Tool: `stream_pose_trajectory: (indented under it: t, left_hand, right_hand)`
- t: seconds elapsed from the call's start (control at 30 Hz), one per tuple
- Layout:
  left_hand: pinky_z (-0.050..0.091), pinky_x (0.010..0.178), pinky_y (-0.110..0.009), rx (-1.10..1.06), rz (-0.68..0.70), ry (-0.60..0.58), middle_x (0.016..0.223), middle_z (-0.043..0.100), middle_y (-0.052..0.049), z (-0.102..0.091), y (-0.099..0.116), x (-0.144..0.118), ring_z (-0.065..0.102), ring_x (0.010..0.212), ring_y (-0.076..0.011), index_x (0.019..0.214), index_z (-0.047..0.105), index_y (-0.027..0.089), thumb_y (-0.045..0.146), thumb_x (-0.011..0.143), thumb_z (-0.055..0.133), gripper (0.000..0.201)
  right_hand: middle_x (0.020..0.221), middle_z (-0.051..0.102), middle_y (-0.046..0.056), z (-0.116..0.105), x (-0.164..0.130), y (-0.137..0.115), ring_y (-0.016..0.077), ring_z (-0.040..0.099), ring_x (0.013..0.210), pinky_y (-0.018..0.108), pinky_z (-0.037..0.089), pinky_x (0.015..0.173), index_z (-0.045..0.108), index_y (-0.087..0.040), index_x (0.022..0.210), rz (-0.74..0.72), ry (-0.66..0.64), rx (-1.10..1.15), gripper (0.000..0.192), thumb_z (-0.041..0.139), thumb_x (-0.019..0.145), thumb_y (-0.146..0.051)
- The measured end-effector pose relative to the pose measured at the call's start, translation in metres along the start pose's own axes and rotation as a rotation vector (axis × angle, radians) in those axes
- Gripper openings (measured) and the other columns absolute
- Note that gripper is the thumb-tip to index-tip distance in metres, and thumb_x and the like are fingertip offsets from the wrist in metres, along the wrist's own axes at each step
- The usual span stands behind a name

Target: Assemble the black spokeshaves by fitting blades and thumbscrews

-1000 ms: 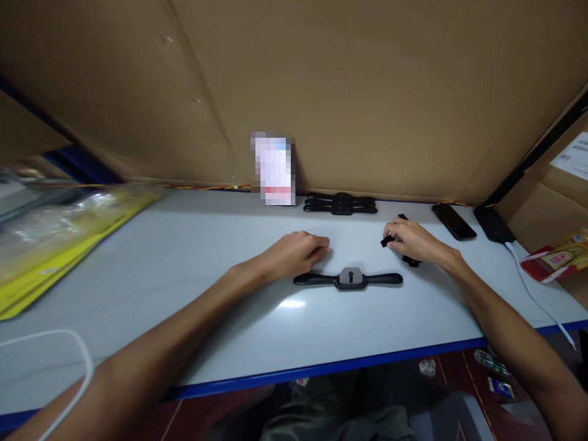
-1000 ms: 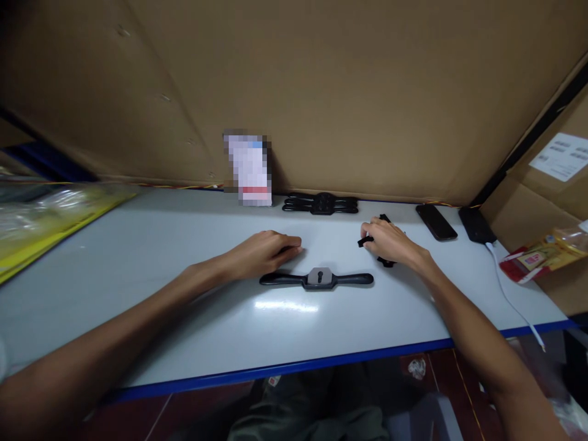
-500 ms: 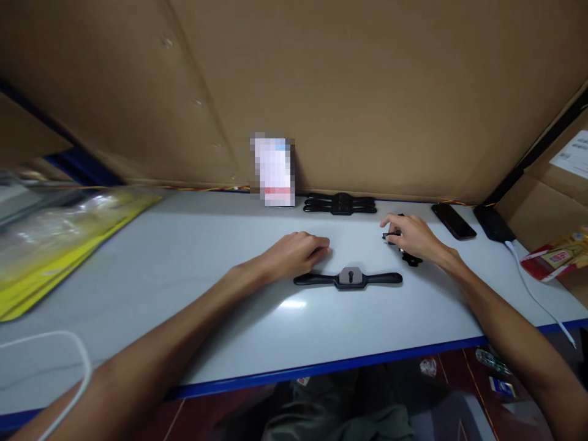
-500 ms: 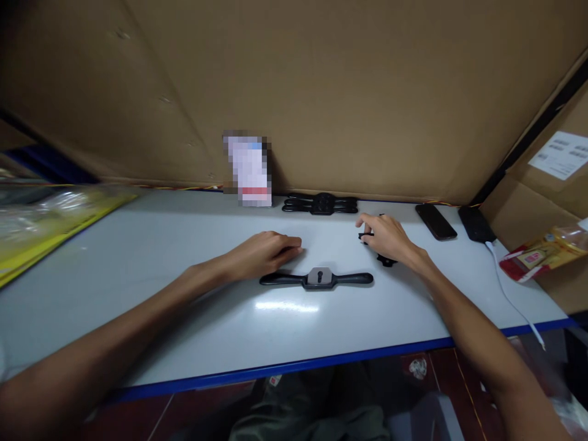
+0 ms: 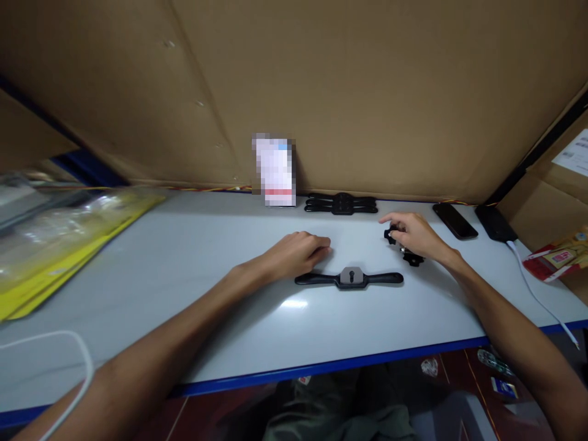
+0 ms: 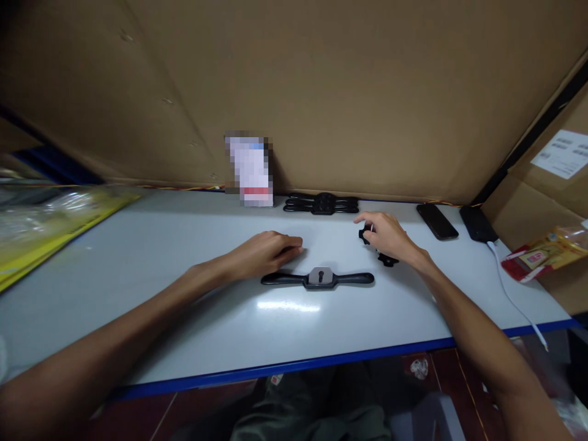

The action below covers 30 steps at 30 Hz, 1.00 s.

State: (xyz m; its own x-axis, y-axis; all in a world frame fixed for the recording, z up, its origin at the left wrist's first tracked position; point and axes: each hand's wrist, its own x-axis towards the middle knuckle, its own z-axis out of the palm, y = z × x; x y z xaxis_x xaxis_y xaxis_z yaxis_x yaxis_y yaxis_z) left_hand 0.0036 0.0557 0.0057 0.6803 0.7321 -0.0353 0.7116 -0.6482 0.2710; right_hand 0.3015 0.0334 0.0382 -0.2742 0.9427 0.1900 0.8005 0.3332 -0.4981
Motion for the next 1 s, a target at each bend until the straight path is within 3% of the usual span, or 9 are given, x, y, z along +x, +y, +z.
stream_pose_trajectory:
  t: [0.2,0.33,0.47,0.6,0.73,1.0]
  left_hand:
    - [0.022,0.06,-0.031,0.02,-0.004,-0.013,0.063,0.049,-0.001,-0.001,0.002,0.0,0.042,0.059,-0.0173,0.072,0.047,0.022,0.033,0.1,0.038,0.031]
    - [0.023,0.061,-0.031,0.024,-0.007,-0.009,0.064,0.052,-0.002,-0.001,0.003,0.001,0.046,0.06,-0.0184,0.074,0.049,0.022,0.034,0.1,0.038,0.031]
    - [0.023,0.061,-0.032,0.021,0.01,0.012,0.066,0.056,-0.003,0.0,0.002,0.001,0.047,0.06,-0.0184,0.074,0.053,0.022,0.033,0.101,0.038,0.032]
    - [0.022,0.06,-0.032,0.034,0.016,0.024,0.066,0.057,-0.003,-0.001,0.004,0.002,0.046,0.059,-0.0171,0.075,0.054,0.021,0.029,0.101,0.04,0.031]
    - [0.024,0.062,-0.033,0.026,0.007,0.024,0.07,0.061,-0.004,-0.003,0.007,0.002,0.048,0.061,-0.0172,0.076,0.056,0.02,0.028,0.101,0.041,0.03]
    - [0.024,0.061,-0.033,0.017,-0.009,0.027,0.074,0.063,-0.006,-0.008,0.012,0.0,0.048,0.061,-0.0176,0.078,0.059,0.02,0.027,0.1,0.041,0.03]
  right_hand:
    - [0.091,0.065,0.004,0.005,0.001,0.003,0.0084,0.053,0.052,0.028,0.047,0.061,0.077,-0.015,0.095,0.058,-0.028,0.081,0.029,0.053,0.081,-0.007]
    - [0.084,0.065,0.003,0.009,-0.001,0.002,0.012,0.057,0.061,0.029,0.048,0.068,0.078,-0.017,0.095,-0.011,0.003,0.024,0.025,0.058,0.083,-0.007]
    - [0.081,0.066,0.003,0.012,-0.007,-0.013,0.0165,0.061,0.074,0.029,0.045,0.07,0.076,-0.018,0.086,-0.081,0.025,-0.008,0.016,0.064,0.082,-0.008]
    - [0.076,0.066,0.0,0.019,-0.018,-0.037,0.0145,0.06,0.071,0.027,0.045,0.066,0.068,-0.019,0.078,-0.141,0.024,0.133,0.01,0.068,0.085,-0.012]
    - [0.081,0.066,0.001,0.027,-0.03,-0.056,0.0139,0.06,0.072,0.026,0.046,0.064,0.069,-0.02,0.077,-0.183,0.023,0.203,0.011,0.069,0.088,-0.017]
    - [0.078,0.07,0.0,0.033,-0.035,-0.063,0.0149,0.058,0.068,0.031,0.044,0.068,0.071,-0.022,0.078,-0.161,-0.102,0.121,0.012,0.069,0.086,-0.014]
